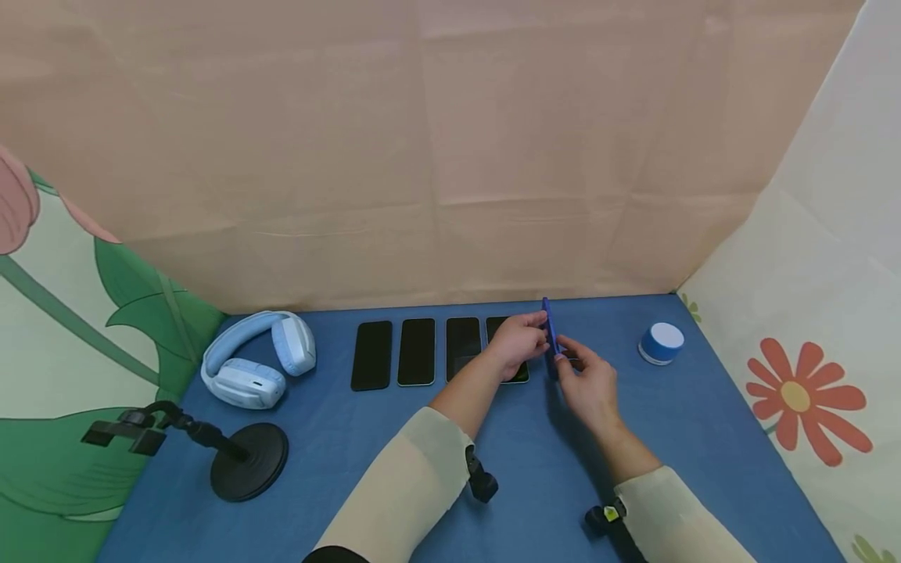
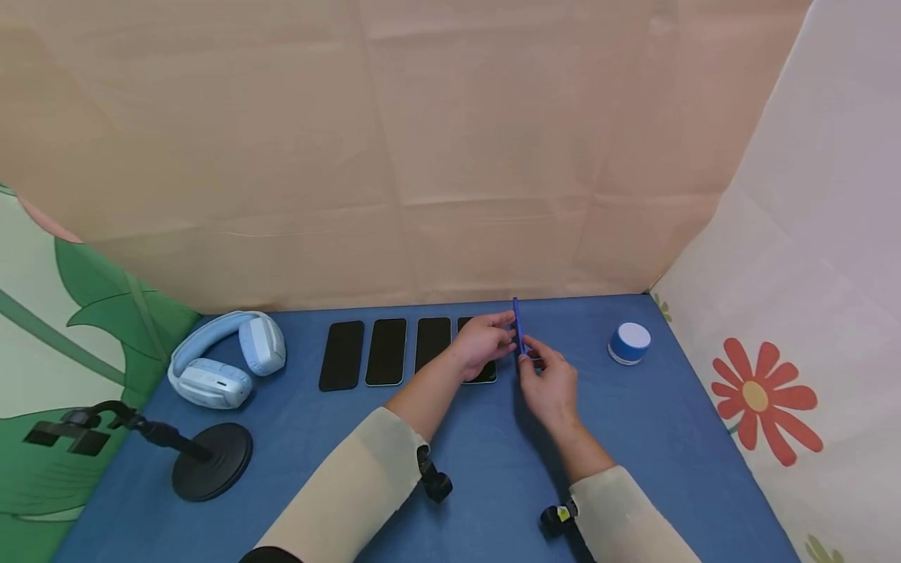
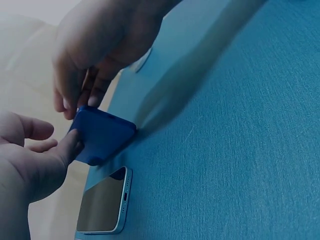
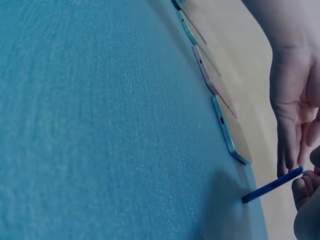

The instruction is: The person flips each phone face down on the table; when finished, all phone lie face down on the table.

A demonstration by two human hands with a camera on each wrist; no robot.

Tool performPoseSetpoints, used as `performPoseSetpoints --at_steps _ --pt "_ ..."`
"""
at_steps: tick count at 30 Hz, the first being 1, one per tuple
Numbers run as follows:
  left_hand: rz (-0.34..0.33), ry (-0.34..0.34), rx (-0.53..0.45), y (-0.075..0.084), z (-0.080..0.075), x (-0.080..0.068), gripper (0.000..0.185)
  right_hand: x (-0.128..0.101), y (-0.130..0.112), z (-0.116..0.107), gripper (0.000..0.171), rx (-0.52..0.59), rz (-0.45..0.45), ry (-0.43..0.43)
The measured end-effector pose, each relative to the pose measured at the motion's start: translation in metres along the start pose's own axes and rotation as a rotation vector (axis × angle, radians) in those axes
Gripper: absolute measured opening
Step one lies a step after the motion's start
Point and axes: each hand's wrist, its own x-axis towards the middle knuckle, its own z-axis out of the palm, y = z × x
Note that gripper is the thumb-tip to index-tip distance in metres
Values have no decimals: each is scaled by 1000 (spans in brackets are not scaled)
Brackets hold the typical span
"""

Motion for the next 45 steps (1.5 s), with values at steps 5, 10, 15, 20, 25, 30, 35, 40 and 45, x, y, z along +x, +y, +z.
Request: performPoseSetpoints --at_steps 5,10,15,20,25,30,35,40,45 --pt "8 -1 -8 -2 -3 -1 57 0 0 -1 31 -6 23 -1" --pt "14 -7 -25 -3 -6 -3 57 4 5 -1 32 7 50 -16" --pt "10 -9 -36 -3 -9 -5 56 7 10 -1 35 -4 100 -62" --pt "4 -6 -31 -2 -12 -8 56 10 14 -1 40 -14 168 -147" --pt "-7 3 -28 -4 -17 -9 56 12 18 1 45 -36 204 -227" --pt "-8 6 -16 -9 -24 -9 56 12 20 4 48 -61 221 -263" --pt "-5 11 -18 -12 -29 -10 55 11 21 5 48 -77 227 -275" --pt "-15 21 -18 -16 -32 -11 55 12 20 4 49 -95 228 -297" --pt "-25 35 -16 -21 -35 -11 56 12 20 4 50 -101 231 -317"
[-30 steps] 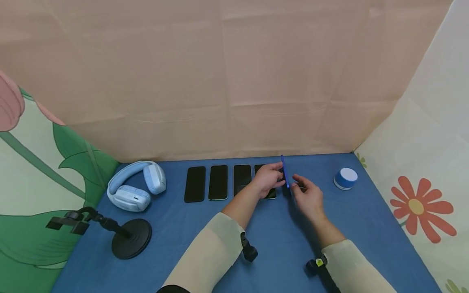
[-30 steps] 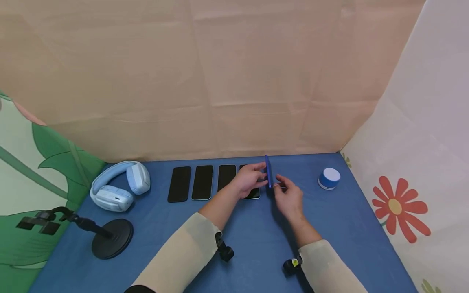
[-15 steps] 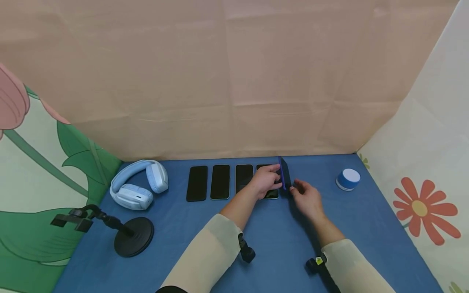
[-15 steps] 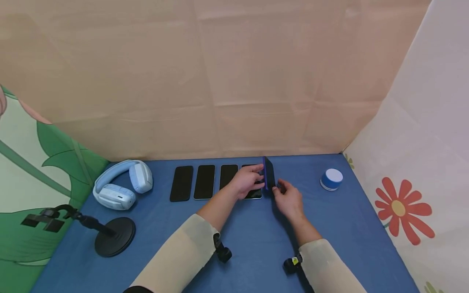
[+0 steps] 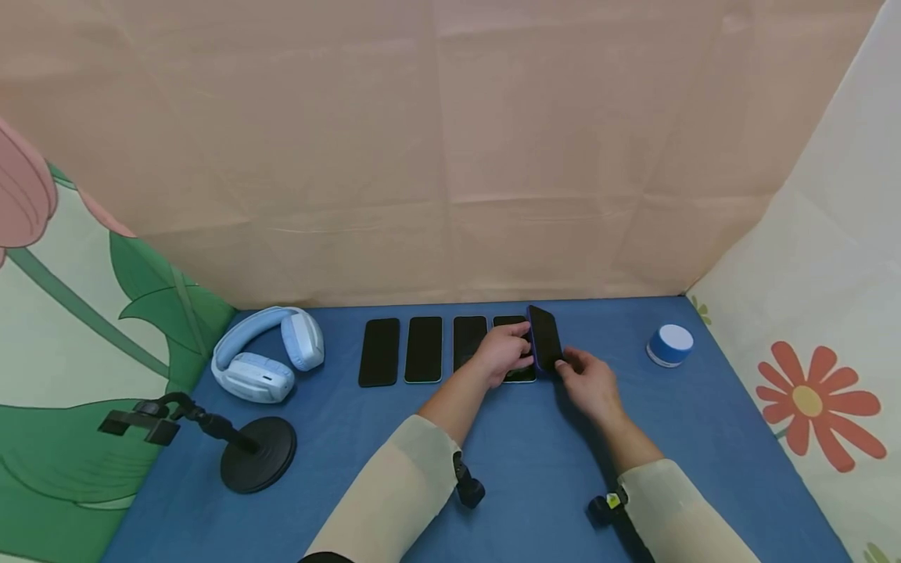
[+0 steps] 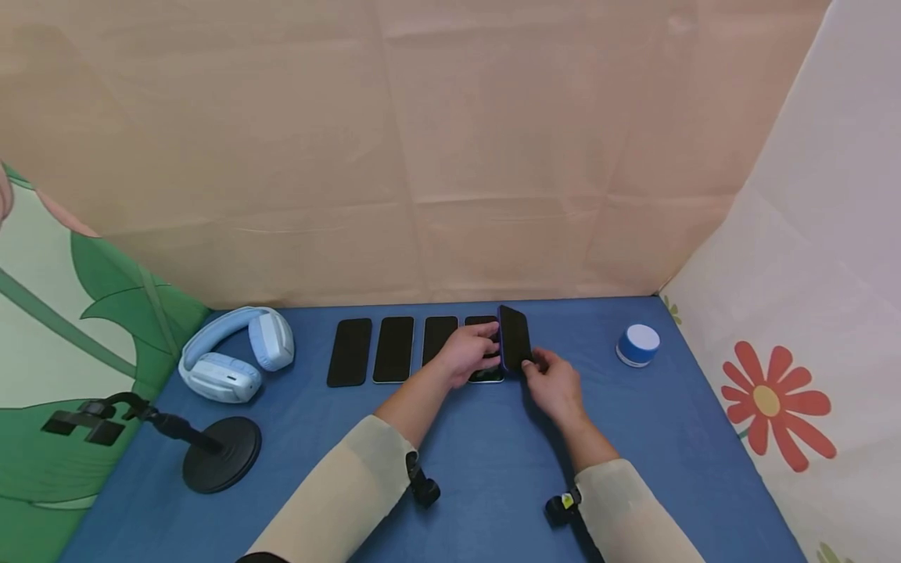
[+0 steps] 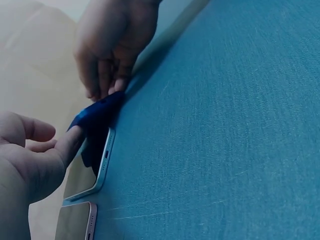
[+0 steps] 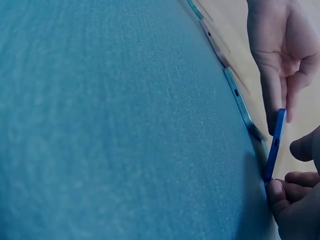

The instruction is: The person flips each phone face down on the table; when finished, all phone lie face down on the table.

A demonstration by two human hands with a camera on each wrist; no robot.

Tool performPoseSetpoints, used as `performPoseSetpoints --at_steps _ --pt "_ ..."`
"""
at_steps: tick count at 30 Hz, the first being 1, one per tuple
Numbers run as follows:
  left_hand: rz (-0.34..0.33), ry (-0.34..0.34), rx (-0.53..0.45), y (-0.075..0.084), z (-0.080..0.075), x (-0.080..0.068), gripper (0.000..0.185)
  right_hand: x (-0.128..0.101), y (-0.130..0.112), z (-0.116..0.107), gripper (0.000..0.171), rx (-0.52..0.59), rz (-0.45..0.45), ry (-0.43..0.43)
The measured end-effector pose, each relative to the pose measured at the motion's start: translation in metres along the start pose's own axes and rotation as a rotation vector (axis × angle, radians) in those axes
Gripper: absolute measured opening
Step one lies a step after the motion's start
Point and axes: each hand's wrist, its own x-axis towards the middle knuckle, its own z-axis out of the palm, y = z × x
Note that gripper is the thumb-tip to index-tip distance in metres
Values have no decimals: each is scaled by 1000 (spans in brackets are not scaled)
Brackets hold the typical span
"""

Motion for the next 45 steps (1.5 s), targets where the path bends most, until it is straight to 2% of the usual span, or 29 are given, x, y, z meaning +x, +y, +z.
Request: performPoseSetpoints --at_steps 19,37,45 --pt "0 -26 0 -17 9 5 62 -2 8 -9 51 -8 24 8" --pt "-6 -22 -13 -19 19 4 65 1 14 -14 50 -25 35 39" --pt "15 -48 89 -14 18 -6 62 0 14 -13 50 -21 46 48"
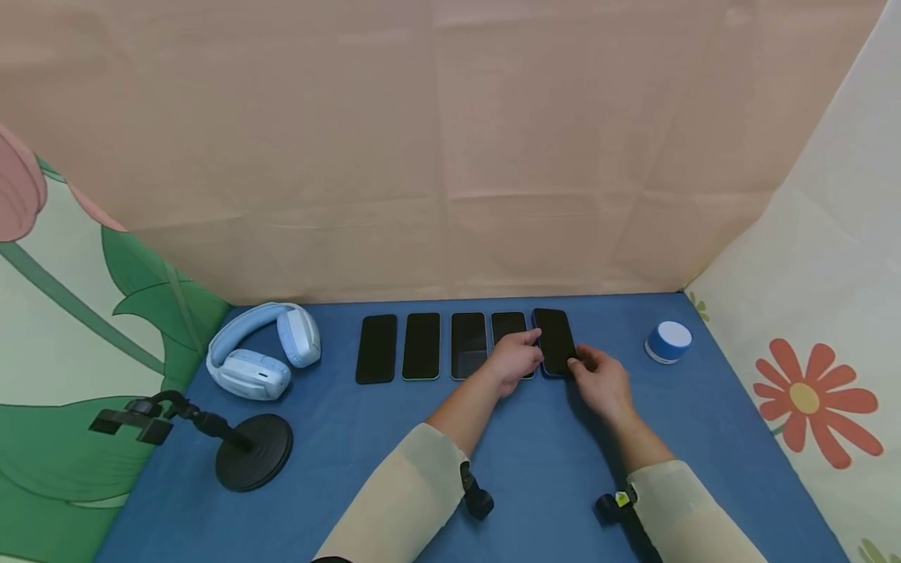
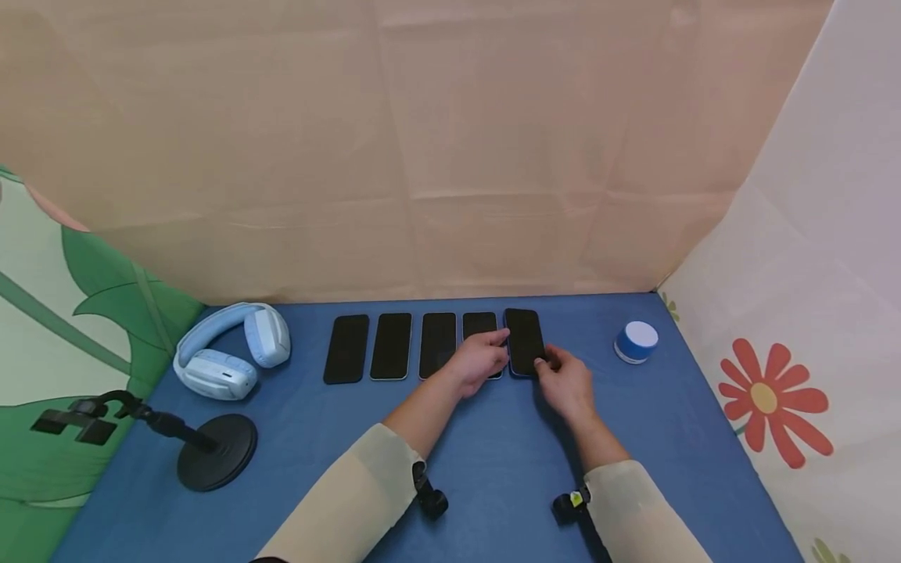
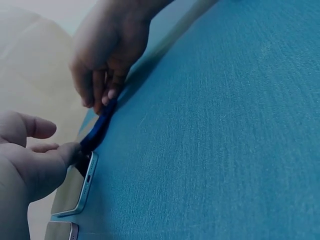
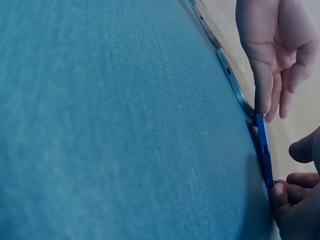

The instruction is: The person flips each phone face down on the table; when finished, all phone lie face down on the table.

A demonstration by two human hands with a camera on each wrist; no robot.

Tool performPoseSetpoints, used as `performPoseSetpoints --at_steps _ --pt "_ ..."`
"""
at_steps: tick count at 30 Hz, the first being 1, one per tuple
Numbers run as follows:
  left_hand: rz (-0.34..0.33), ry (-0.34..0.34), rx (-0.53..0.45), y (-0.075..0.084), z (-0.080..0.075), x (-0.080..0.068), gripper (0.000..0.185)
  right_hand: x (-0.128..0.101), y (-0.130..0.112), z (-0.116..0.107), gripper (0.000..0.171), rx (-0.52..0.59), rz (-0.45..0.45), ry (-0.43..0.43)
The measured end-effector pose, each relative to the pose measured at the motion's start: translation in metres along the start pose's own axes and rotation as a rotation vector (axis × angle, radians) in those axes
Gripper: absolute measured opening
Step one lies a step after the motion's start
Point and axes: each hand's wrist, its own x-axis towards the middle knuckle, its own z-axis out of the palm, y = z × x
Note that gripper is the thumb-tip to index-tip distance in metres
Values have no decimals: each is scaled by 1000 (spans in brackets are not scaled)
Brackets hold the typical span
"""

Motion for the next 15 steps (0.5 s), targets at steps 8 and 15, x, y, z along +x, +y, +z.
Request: performPoseSetpoints --at_steps 8,15 --pt "34 -15 56 -1 1 -6 60 -1 0 2 50 -13 -1 2" --pt "52 -22 84 -4 -1 -9 61 -2 -2 1 51 -2 -8 5"
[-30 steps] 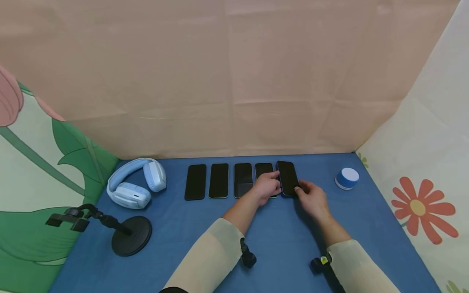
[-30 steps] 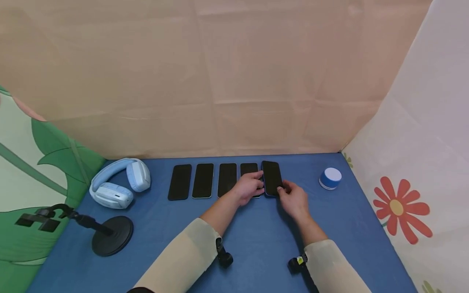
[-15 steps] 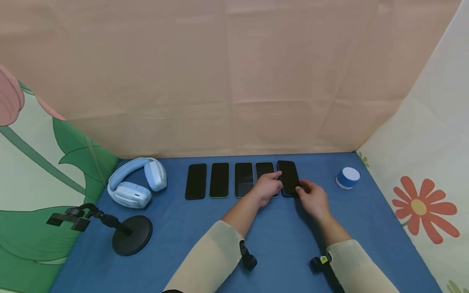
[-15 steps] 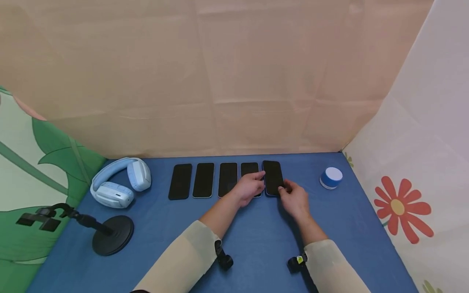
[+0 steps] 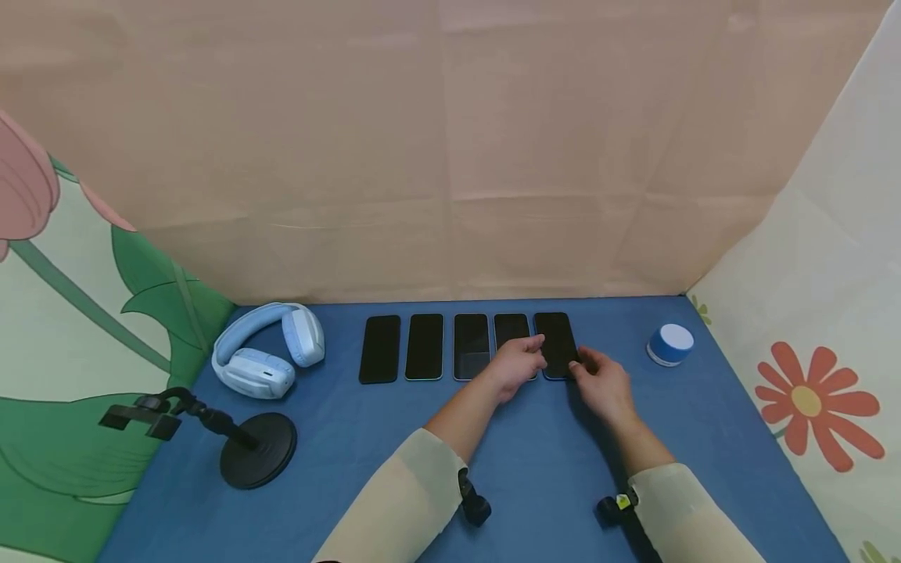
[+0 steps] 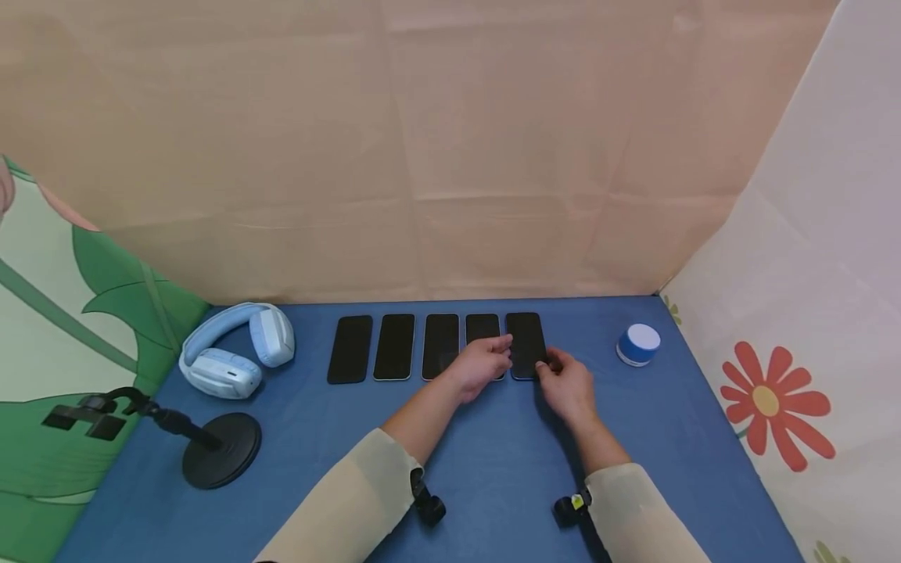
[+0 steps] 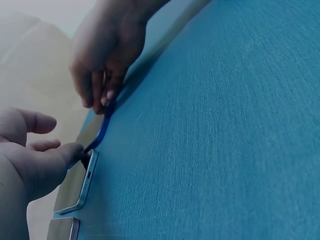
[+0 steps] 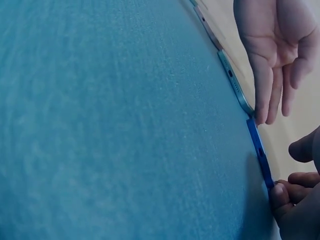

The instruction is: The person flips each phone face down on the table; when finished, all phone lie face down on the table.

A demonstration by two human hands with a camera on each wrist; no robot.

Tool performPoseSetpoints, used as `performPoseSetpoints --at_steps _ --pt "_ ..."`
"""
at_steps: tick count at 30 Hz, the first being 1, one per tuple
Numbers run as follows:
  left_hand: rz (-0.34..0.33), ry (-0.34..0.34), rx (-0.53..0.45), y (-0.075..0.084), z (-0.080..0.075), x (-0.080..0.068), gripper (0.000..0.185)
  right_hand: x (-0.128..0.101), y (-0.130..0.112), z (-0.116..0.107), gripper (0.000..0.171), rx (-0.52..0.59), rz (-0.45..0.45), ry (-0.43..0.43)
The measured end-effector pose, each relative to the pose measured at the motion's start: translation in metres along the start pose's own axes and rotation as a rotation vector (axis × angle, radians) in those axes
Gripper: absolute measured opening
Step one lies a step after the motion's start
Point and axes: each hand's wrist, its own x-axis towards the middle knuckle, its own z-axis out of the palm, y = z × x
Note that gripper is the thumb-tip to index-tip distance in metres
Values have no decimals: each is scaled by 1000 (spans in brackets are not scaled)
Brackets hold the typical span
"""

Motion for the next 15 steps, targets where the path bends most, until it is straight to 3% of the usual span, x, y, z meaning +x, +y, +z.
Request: performPoseSetpoints --at_steps 9,15 --pt "41 -29 38 0 -6 -7 57 -4 -2 -2 57 12 -16 13" --pt "68 -20 7 3 -16 -16 57 -8 -6 -1 56 4 -53 26"
